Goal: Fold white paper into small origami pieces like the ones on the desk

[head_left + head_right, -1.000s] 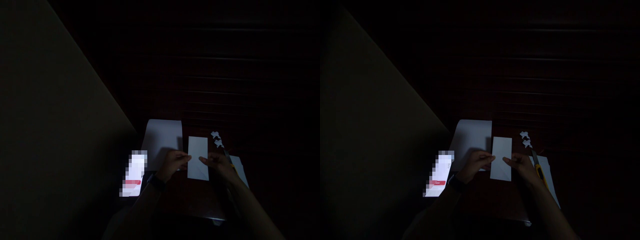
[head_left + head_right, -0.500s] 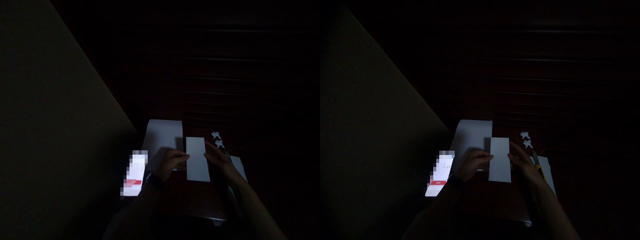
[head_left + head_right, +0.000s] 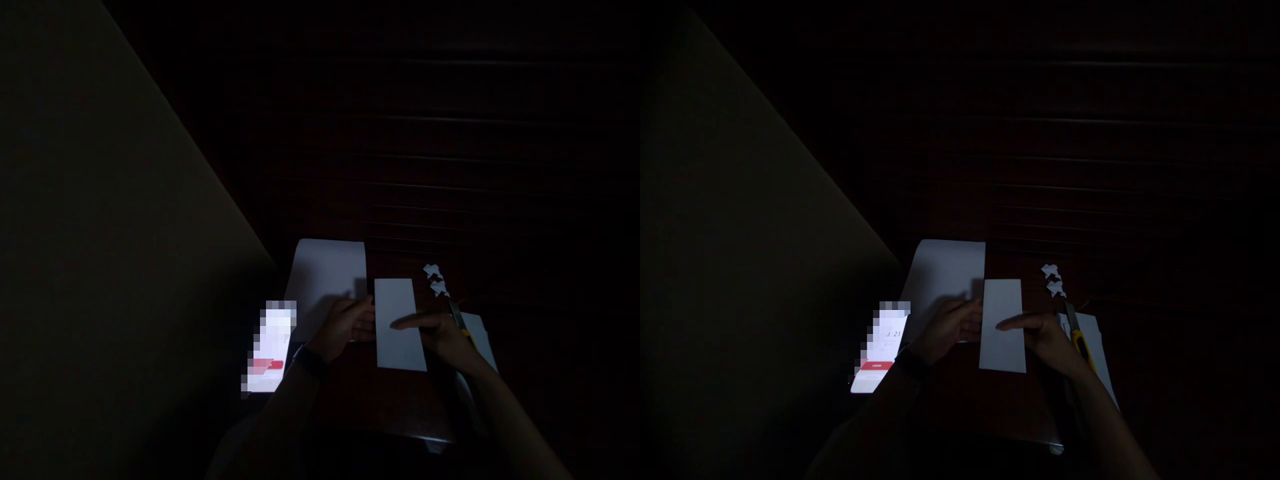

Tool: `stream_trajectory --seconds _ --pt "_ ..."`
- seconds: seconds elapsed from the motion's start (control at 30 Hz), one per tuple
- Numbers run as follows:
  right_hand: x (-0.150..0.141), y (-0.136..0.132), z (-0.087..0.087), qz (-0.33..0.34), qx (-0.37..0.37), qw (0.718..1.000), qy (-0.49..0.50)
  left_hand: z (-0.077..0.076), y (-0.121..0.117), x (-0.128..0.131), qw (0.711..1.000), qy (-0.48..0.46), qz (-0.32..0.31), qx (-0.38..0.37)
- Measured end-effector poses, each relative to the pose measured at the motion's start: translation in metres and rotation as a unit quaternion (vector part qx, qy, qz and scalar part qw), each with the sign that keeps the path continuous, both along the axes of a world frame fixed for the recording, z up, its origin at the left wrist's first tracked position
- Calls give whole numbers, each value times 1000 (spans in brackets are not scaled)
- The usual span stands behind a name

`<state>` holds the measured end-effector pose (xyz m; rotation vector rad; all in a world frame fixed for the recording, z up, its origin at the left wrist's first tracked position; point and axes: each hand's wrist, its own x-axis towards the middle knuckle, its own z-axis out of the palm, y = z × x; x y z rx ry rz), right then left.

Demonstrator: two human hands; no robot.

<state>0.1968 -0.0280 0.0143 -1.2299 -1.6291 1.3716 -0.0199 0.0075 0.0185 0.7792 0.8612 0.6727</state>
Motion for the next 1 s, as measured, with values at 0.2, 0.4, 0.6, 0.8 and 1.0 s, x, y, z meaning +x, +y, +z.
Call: stream_trajectory --seconds 0.2,0.4,0.6,0.8,1.0 --pt "-1 -2 6 -3 -14 1000 2 3 -2 0 997 37 3 68" --pt "-5 -2 10 26 -25 999 23 -4 -3 3 997 30 8 69" --pt "5 -2 9 38 -13 999 -2 1 -2 3 997 -9 51 50" --pt "6 -5 6 -45 -88 994 52 -4 -2 7 991 12 99 92" --pt "-9 -5 -1 -191 -137 960 155 -9 -1 14 978 65 141 137"
